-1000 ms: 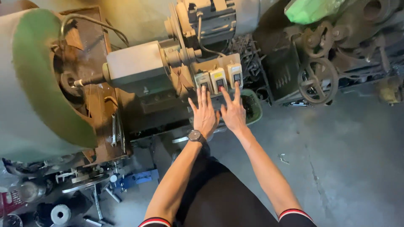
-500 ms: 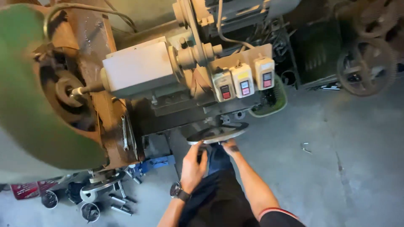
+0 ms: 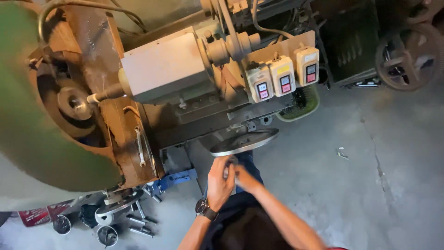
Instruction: Operating a polishing machine and inspecting metal parts in a workshop.
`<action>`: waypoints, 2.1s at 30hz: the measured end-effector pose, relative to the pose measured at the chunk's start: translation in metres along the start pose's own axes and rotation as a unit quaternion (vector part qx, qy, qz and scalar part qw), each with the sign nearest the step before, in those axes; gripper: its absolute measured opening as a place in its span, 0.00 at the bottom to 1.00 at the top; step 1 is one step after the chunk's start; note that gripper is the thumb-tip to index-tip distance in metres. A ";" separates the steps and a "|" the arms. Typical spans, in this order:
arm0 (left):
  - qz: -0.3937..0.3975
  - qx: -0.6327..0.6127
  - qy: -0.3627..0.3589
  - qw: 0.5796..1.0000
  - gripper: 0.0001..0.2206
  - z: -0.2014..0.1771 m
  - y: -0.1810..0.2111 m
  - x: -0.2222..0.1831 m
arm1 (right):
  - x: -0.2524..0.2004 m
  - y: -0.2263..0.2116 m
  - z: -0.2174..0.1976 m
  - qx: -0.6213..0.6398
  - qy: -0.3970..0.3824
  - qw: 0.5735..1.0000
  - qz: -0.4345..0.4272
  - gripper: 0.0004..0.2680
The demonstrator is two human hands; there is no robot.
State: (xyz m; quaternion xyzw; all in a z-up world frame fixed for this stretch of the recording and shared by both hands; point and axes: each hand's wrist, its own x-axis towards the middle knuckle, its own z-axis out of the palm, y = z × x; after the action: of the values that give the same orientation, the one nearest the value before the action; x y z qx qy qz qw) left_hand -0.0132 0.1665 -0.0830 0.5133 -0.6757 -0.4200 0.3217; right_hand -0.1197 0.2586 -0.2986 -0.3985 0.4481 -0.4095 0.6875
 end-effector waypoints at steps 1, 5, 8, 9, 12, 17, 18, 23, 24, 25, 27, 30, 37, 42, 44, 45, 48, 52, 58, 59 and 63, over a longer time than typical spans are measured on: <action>0.000 -0.003 -0.003 1.000 0.12 -0.005 0.002 0.001 | -0.014 -0.025 -0.031 -0.001 0.004 1.000 0.002 0.14; -0.021 -0.006 -0.029 0.999 0.12 -0.015 -0.002 0.008 | -0.037 -0.018 -0.147 -0.161 0.232 0.942 0.183 0.12; 0.006 -0.008 -0.027 1.000 0.12 -0.021 -0.009 0.010 | -0.023 0.169 -0.198 -0.300 0.319 0.892 0.112 0.11; 0.011 -0.003 -0.029 1.000 0.13 -0.024 -0.009 0.008 | 0.022 0.245 -0.203 -0.391 0.333 0.858 0.024 0.14; -0.003 0.016 -0.037 0.999 0.13 -0.032 -0.016 0.000 | 0.098 0.311 -0.100 -0.386 0.276 0.875 0.092 0.19; 0.017 0.017 -0.022 0.999 0.12 -0.037 -0.029 -0.018 | 0.076 0.317 0.012 -0.266 0.140 0.954 -0.008 0.10; 0.025 0.006 -0.022 0.999 0.12 -0.039 -0.026 -0.019 | 0.064 0.281 0.026 -0.429 0.124 0.892 -0.072 0.09; 0.020 -0.032 -0.025 0.999 0.12 -0.054 -0.011 -0.027 | -0.016 0.013 -0.009 -0.278 0.191 0.941 0.042 0.12; 0.030 -0.032 -0.015 0.999 0.12 -0.058 -0.008 -0.024 | -0.017 -0.051 -0.021 -0.189 0.256 0.932 0.171 0.15; 0.035 -0.032 -0.004 0.999 0.12 -0.064 -0.006 -0.025 | -0.024 -0.056 -0.042 -0.196 0.250 0.934 0.163 0.15; 0.031 -0.039 0.004 0.999 0.12 -0.079 -0.002 -0.029 | -0.033 -0.065 -0.078 -0.341 0.330 0.850 0.229 0.16; 0.035 -0.056 0.054 0.996 0.12 -0.110 0.008 -0.035 | -0.033 -0.058 -0.093 -0.539 0.243 0.765 0.257 0.17; 0.079 0.119 0.339 0.930 0.18 -0.229 -0.018 -0.079 | 0.005 -0.202 0.102 -0.212 0.000 0.966 0.150 0.13; 0.005 0.385 0.430 0.817 0.41 -0.323 -0.095 -0.089 | 0.037 -0.268 0.202 -0.082 -0.116 0.987 0.080 0.09; -0.021 0.408 0.408 0.816 0.42 -0.340 -0.119 -0.077 | 0.045 -0.287 0.221 -0.105 -0.139 0.983 0.064 0.08; -0.045 0.429 0.382 0.817 0.42 -0.350 -0.132 -0.069 | 0.050 -0.296 0.231 -0.126 -0.157 0.978 0.050 0.08; -0.035 0.444 0.406 0.798 0.40 -0.356 -0.158 -0.056 | 0.057 -0.304 0.246 -0.135 -0.170 0.976 0.031 0.07; 0.018 0.463 0.373 0.804 0.38 -0.374 -0.153 -0.057 | 0.068 -0.288 0.258 -0.089 -0.139 0.985 0.038 0.07; 0.177 0.476 0.412 0.756 0.30 -0.482 -0.057 -0.029 | 0.098 -0.276 0.300 0.014 -0.055 0.998 0.003 0.07; 0.189 0.470 0.405 0.761 0.24 -0.504 -0.036 -0.016 | 0.103 -0.277 0.310 0.020 -0.046 0.999 -0.004 0.07; 0.238 0.473 0.396 0.750 0.10 -0.585 0.019 0.090 | 0.127 -0.290 0.343 0.038 -0.030 0.998 -0.034 0.06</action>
State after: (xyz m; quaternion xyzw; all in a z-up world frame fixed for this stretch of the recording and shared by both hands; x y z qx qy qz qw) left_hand 0.4617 -0.0564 0.1925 0.5424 -0.7007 0.2843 0.3660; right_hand 0.1777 0.1031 0.0261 -0.3992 0.3976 -0.4369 0.7012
